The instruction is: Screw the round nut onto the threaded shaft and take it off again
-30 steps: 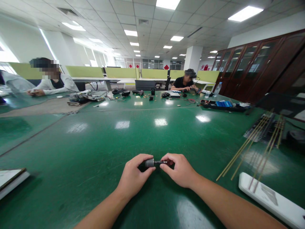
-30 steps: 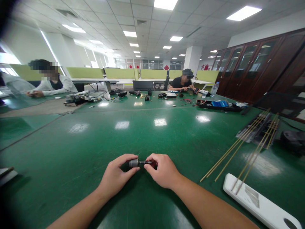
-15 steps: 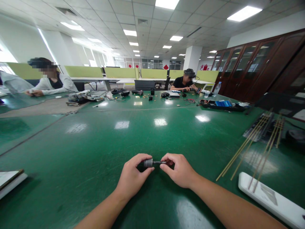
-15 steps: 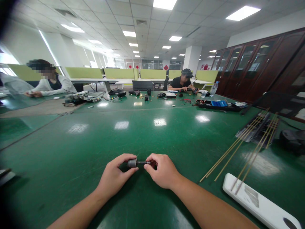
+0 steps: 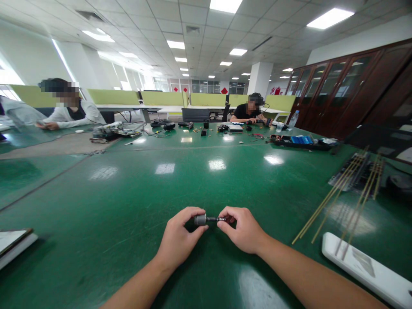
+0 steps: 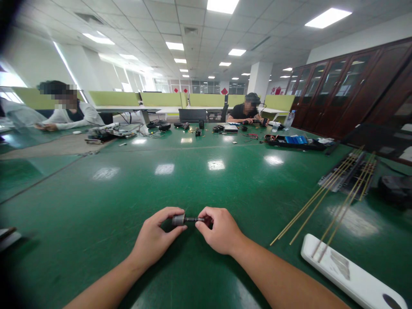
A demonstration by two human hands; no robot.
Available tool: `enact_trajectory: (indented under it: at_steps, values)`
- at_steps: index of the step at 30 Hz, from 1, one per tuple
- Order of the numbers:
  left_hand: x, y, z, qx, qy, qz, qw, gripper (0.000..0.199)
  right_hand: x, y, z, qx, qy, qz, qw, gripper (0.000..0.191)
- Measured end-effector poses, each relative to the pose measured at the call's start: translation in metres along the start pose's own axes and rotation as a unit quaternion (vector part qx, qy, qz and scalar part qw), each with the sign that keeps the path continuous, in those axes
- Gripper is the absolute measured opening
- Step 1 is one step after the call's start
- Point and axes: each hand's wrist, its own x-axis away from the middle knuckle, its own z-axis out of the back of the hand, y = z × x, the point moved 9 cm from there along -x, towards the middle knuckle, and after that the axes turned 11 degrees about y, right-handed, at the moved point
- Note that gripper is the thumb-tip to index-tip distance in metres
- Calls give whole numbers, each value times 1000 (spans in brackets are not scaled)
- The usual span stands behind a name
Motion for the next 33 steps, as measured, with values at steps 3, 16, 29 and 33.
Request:
enact_trajectory:
  at_steps: [3, 16, 29, 33]
  values:
    - [0, 0, 0, 6, 0, 0, 1000, 30, 0, 0, 1, 0, -1, -1, 1000, 8]
    - [-1, -7, -1, 11, 1, 20, 1000, 33, -1, 2, 3, -6, 5, -5, 1000, 8]
    - [-1, -11, 1, 11, 10, 29, 999, 33, -1, 7, 3, -10, 7, -6, 1000, 10]
    - [-1, -13, 1, 6, 12, 26, 1000, 34, -2, 6, 5, -8, 9, -5, 1000, 10]
